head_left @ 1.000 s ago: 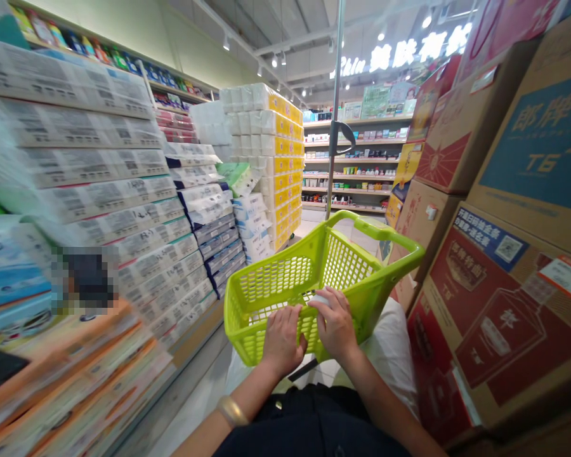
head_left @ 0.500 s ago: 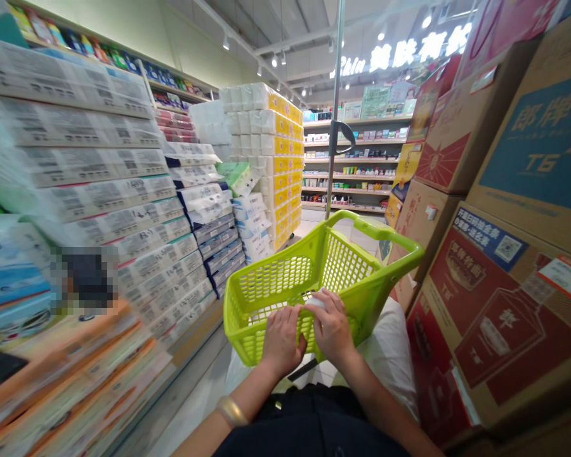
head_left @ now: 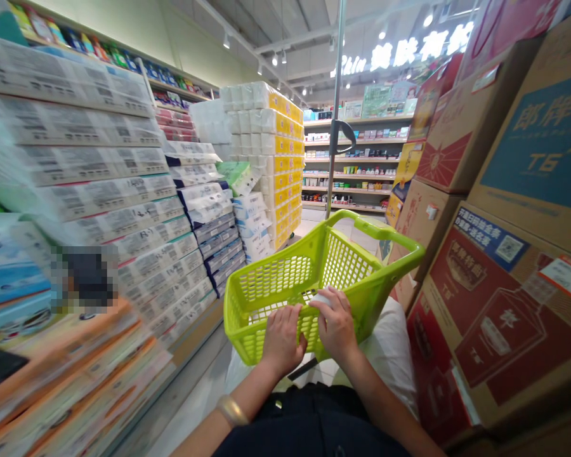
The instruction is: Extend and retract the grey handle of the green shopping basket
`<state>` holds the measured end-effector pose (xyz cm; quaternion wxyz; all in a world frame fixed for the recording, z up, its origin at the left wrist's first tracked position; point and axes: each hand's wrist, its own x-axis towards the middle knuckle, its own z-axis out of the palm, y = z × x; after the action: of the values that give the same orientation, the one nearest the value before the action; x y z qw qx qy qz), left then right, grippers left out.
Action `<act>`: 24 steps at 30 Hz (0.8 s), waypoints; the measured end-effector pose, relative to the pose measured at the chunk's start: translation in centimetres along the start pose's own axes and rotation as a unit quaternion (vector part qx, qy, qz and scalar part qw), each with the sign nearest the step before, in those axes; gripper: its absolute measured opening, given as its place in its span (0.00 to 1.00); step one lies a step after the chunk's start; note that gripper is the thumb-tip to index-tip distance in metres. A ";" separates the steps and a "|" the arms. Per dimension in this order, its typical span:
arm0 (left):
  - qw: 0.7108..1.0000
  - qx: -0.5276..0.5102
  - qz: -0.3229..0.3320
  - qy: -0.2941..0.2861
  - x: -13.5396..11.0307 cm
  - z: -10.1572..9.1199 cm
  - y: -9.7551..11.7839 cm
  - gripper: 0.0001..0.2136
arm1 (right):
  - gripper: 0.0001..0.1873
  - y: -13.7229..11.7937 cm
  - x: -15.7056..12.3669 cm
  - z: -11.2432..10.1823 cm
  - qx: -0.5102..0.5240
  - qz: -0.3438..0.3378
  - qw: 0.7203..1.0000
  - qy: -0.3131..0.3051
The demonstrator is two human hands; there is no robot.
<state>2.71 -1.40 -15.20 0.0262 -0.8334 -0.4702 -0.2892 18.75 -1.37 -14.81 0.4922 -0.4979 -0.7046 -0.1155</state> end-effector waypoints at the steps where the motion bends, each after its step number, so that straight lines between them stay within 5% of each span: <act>1: 1.000 0.000 0.002 0.000 0.0 0.0 0.0 0.26 | 0.22 -0.3 -0.1 0.2 0.004 -0.012 1.000 -0.013; 4: 1.000 0.004 0.002 -0.001 0.0 0.0 0.0 0.26 | 0.22 -0.2 -0.1 0.1 -0.002 -0.016 1.000 -0.019; 10: 1.000 0.009 0.002 0.000 0.0 -0.1 0.1 0.27 | 0.20 2.1 0.9 -1.4 -0.038 0.049 0.996 0.064; 19: 1.000 0.013 0.013 0.002 0.0 0.2 -0.2 0.26 | 0.23 -0.7 -0.4 0.8 0.017 -0.027 0.999 -0.017; 24: 1.000 0.007 0.003 -0.004 0.0 0.0 -0.1 0.27 | 0.20 1.5 0.7 -0.6 -0.025 0.036 0.998 0.054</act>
<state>2.66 -1.32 -15.23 0.0312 -0.8356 -0.4702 -0.2825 20.31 -0.66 -14.40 0.5208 -0.5284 -0.6553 -0.1421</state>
